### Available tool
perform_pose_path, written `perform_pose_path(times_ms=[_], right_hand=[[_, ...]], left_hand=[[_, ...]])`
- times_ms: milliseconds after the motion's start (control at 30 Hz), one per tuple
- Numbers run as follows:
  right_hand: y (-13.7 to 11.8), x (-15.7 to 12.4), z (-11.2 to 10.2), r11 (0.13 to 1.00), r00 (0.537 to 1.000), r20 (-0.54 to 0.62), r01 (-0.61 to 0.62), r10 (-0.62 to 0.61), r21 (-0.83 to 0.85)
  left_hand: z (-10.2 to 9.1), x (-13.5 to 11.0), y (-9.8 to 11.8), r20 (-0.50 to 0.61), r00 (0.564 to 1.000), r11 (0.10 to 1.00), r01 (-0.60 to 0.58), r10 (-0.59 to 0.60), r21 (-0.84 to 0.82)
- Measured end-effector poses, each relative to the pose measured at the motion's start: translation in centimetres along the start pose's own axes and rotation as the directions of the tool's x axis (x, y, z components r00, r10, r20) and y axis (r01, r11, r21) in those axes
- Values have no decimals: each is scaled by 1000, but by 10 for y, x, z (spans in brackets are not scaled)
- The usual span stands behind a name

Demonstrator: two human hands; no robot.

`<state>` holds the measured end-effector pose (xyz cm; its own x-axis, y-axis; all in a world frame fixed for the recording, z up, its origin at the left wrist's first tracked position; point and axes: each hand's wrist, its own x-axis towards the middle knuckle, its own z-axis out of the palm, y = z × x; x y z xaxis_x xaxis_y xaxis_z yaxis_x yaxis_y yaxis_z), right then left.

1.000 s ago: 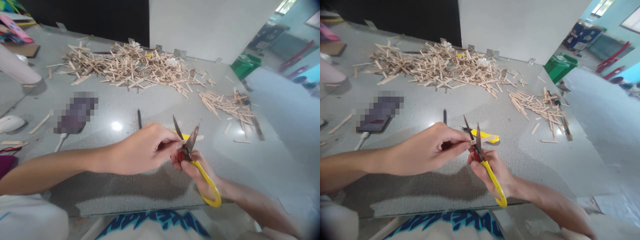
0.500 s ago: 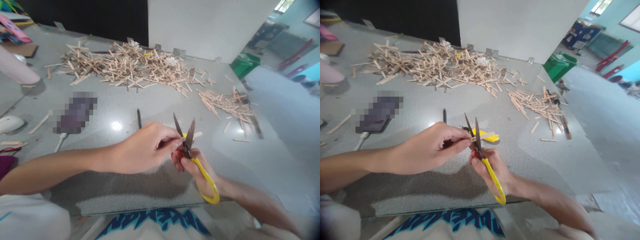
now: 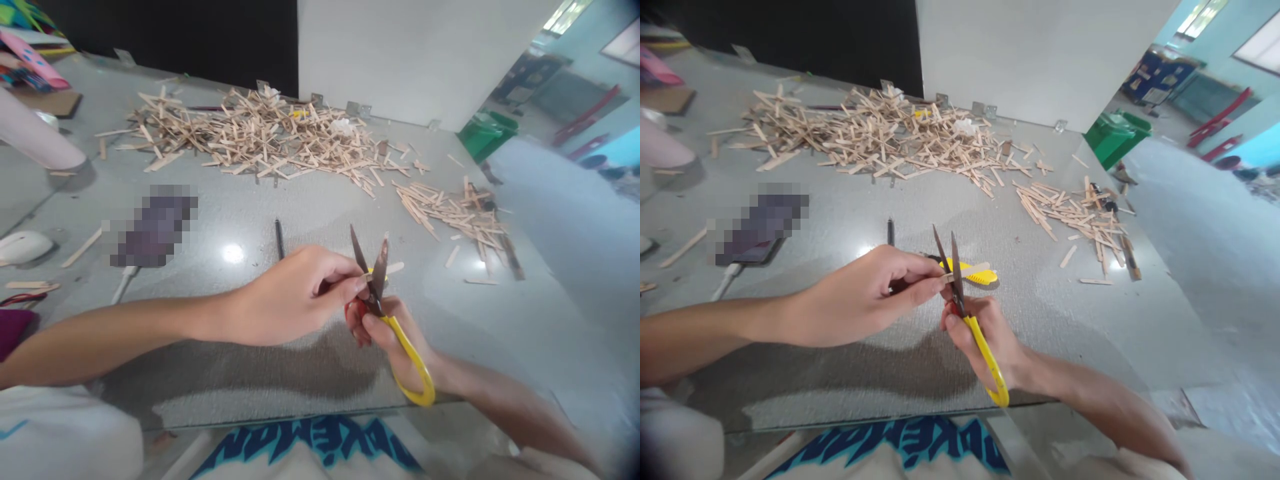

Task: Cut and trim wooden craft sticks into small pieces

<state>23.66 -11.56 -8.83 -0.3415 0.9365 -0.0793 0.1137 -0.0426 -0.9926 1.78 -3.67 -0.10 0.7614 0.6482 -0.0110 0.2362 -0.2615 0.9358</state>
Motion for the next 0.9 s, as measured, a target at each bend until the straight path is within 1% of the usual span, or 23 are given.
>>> perform_pose_path(times_ms=[100,167,500,667,767,900], right_hand=[[2,0,-2,999,999,53,-10,8,36],[4,1,-4,999,998,62,-5,3,38],[5,2,-4,1000,999,48,-24,24,7],[7,2,-4,999,999,40,-23,22,24],[5,3,-2,998,999,46,16,-18,57],[0,4,-1,992,993,73,89,-95,88]], left_hand=[[0,0,1,-1,1000,1000,-1,1,-2],[0,0,1,-2,1000,1000,-2,2,-2],[1,0,2,-7,1000,1000,3,-4,-21],[0,-1,2,-8,1000,1000,8,-8,-21],[0,-1,2,-24,1000,1000,3,-3,-9],[-1,0,3,-93,996,999,0,-4,-38]])
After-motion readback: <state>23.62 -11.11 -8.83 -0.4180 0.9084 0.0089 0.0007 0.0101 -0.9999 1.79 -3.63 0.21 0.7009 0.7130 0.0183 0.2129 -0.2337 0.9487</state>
